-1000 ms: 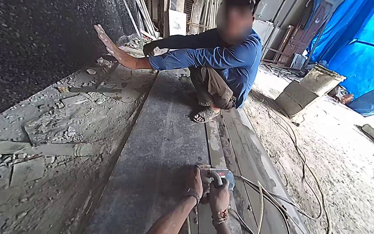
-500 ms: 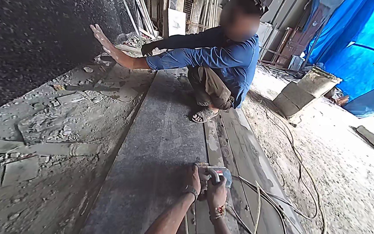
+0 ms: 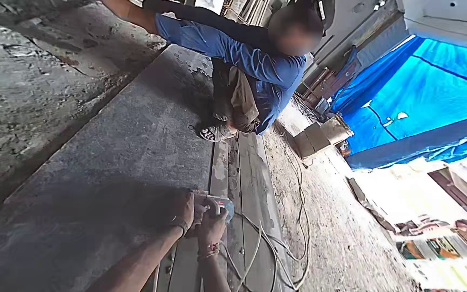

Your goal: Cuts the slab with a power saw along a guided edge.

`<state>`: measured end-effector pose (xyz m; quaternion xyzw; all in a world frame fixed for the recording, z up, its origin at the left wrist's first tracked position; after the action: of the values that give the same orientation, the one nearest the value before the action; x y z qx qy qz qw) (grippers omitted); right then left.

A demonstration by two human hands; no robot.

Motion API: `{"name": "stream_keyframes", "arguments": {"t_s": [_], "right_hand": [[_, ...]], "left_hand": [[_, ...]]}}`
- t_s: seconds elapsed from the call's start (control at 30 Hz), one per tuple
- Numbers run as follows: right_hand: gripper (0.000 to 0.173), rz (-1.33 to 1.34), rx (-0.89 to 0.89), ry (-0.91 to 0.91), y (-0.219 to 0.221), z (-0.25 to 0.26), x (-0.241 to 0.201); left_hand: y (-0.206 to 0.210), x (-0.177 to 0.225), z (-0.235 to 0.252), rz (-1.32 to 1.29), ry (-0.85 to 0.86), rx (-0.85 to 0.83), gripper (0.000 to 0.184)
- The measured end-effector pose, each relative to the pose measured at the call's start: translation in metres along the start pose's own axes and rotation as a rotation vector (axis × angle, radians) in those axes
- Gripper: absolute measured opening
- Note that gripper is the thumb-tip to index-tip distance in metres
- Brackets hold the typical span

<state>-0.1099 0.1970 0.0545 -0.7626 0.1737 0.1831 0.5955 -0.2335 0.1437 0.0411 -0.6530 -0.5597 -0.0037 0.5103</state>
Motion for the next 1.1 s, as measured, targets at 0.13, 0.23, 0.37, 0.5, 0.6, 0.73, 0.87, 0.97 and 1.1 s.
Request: {"name": "stream_keyframes", "arguments": {"t_s": [0.13,0.23,0.37,0.5,0.6,0.73,0.87,0.97,1.1], "right_hand": [[0.058,-0.002,0.030,-0.018,-0.002,0.006,-0.004],[0.063,-0.016,0.014,-0.019,-0.003,0.007,-0.007],[0.064,-0.057,-0.033,-0.012,-0.002,0.005,-0.009],[0.062,-0.078,-0.044,-0.011,0.000,0.017,-0.010],[0.058,-0.051,-0.033,-0.044,0.007,0.017,-0.004],[0.060,-0.040,-0.070,-0.070,0.010,0.015,0.010],[0.056,-0.010,-0.072,-0.093,0.008,0.015,0.002],[0.060,-0.052,-0.044,-0.089,0.006,0.029,-0.010],[0.065,-0.024,-0.103,-0.229,-0.019,-0.010,0.027]], "left_hand": [[-0.004,0.007,0.000,-0.011,-0.009,0.007,0.070],[-0.010,0.009,-0.004,-0.037,0.007,0.020,0.068],[-0.004,0.003,0.002,-0.036,-0.006,0.029,0.064],[0.006,0.002,0.017,-0.018,0.049,0.108,0.066],[0.003,0.002,0.021,0.000,0.021,0.073,0.065],[0.001,0.005,0.023,-0.014,0.005,0.054,0.068],[0.001,0.004,0.027,-0.022,0.008,0.092,0.068],[0.000,0.004,0.031,-0.028,0.014,0.110,0.070],[0.000,0.004,0.033,-0.017,0.008,0.077,0.079]]}}
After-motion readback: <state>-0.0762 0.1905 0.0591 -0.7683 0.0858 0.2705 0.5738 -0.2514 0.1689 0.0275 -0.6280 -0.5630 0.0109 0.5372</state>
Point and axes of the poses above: each hand's wrist, its own z-axis towards the middle knuckle, its own y-axis out of the palm, x = y × z, the point moved 6 cm from there along z, towards the middle knuckle, and after that the axes turned 4 degrees about -z, right-handed, at the moved point
